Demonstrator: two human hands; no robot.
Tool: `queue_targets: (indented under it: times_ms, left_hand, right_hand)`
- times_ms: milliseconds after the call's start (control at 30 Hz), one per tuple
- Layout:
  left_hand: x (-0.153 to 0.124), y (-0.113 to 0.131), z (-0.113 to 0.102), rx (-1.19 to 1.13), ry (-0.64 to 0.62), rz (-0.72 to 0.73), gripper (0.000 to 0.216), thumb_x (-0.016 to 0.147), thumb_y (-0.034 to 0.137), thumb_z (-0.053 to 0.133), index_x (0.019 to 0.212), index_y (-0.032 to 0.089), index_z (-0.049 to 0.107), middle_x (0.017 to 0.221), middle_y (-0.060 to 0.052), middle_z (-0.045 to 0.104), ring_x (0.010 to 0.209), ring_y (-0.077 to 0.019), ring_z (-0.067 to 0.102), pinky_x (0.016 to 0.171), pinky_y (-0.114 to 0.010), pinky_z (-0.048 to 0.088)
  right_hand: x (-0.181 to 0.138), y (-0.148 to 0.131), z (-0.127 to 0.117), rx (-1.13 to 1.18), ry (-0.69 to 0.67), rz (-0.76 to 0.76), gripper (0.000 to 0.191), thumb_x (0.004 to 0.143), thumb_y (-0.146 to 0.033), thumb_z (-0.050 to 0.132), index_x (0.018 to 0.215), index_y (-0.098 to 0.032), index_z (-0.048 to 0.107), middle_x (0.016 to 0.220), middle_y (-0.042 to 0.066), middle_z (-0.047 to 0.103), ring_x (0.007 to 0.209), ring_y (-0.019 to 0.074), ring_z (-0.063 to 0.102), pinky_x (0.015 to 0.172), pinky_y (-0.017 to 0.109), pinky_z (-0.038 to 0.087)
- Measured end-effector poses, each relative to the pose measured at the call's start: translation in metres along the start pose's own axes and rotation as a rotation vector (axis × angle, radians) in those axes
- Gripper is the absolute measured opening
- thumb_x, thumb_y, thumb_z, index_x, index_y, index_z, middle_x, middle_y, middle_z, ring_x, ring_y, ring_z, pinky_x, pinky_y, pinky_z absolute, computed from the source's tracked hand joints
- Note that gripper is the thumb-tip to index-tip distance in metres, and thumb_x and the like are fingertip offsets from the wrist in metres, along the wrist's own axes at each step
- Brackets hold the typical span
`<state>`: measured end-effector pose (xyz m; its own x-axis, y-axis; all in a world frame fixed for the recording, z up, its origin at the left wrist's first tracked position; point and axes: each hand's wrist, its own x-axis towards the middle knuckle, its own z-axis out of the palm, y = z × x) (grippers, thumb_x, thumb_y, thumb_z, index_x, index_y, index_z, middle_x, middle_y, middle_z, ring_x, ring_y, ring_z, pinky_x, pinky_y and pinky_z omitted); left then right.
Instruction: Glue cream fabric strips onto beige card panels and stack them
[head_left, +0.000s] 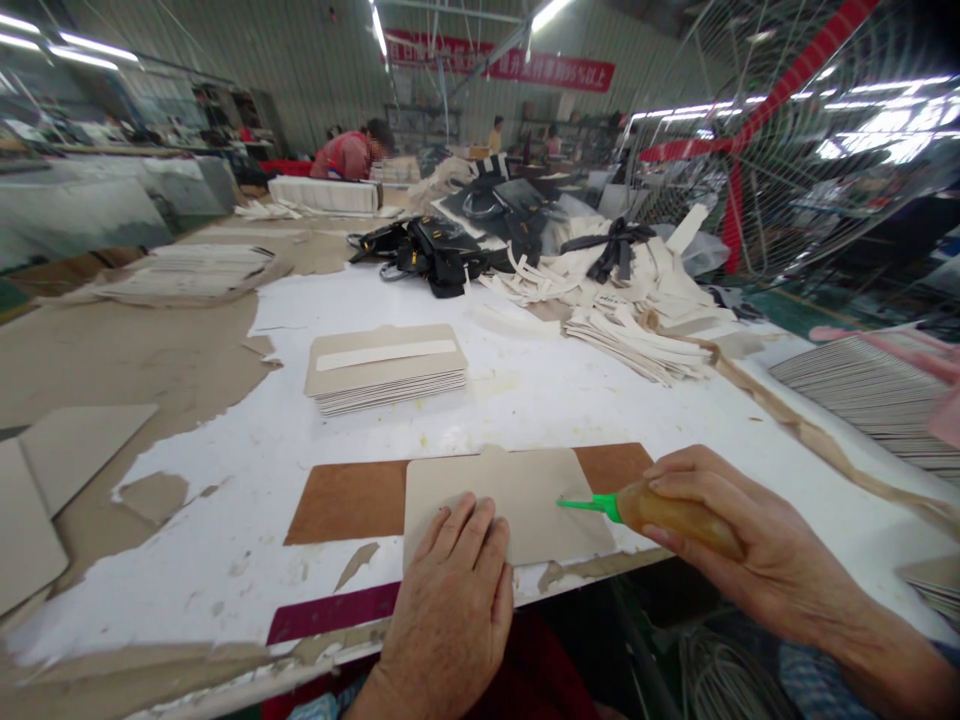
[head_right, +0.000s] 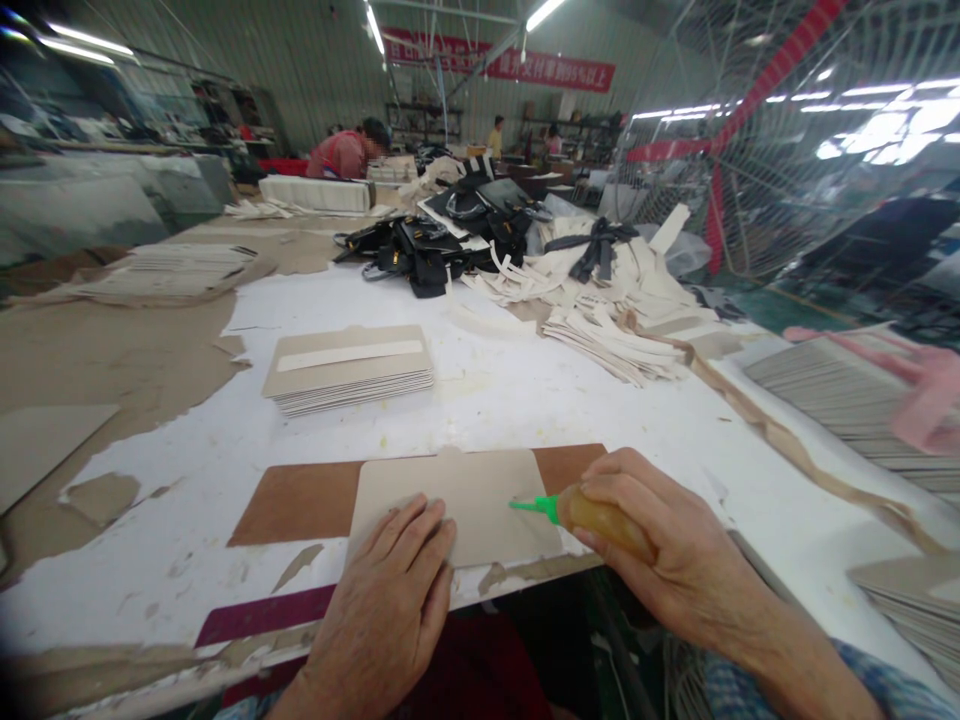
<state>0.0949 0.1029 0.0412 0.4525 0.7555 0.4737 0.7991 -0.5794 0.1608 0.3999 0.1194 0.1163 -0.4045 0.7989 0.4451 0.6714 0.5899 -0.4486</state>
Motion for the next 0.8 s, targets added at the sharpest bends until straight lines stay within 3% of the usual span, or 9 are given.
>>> queue_targets:
  times_ms: [333, 800]
  left_hand:
    - [-0.001, -0.001, 0.001, 0.015, 0.003, 0.007, 0.036, 0.101, 0.022, 0.051, 0.130, 0.017, 0.071, 0.143, -0.009, 0.073, 0.134, -0.0326, 0.066, 0.111, -0.057, 0.063]
    - [-0.003, 0.000, 0.005, -0.009, 0.025, -0.020, 0.036, 0.096, 0.018, 0.054, 0.128, 0.017, 0.071, 0.137, -0.014, 0.073, 0.132, -0.0345, 0.067, 0.110, -0.060, 0.063]
  right_hand:
    - [0.007, 0.005, 0.003, -0.038, 0.040, -0.047, 0.011, 0.107, -0.031, 0.065, 0.117, -0.031, 0.063, 0.110, 0.005, 0.067, 0.094, 0.0253, 0.068, 0.074, 0.037, 0.057]
    - [-0.007, 0.006, -0.003, -0.019, -0.003, 0.074, 0.012, 0.106, -0.038, 0.066, 0.117, -0.035, 0.063, 0.110, 0.002, 0.065, 0.091, 0.0259, 0.066, 0.074, 0.039, 0.056]
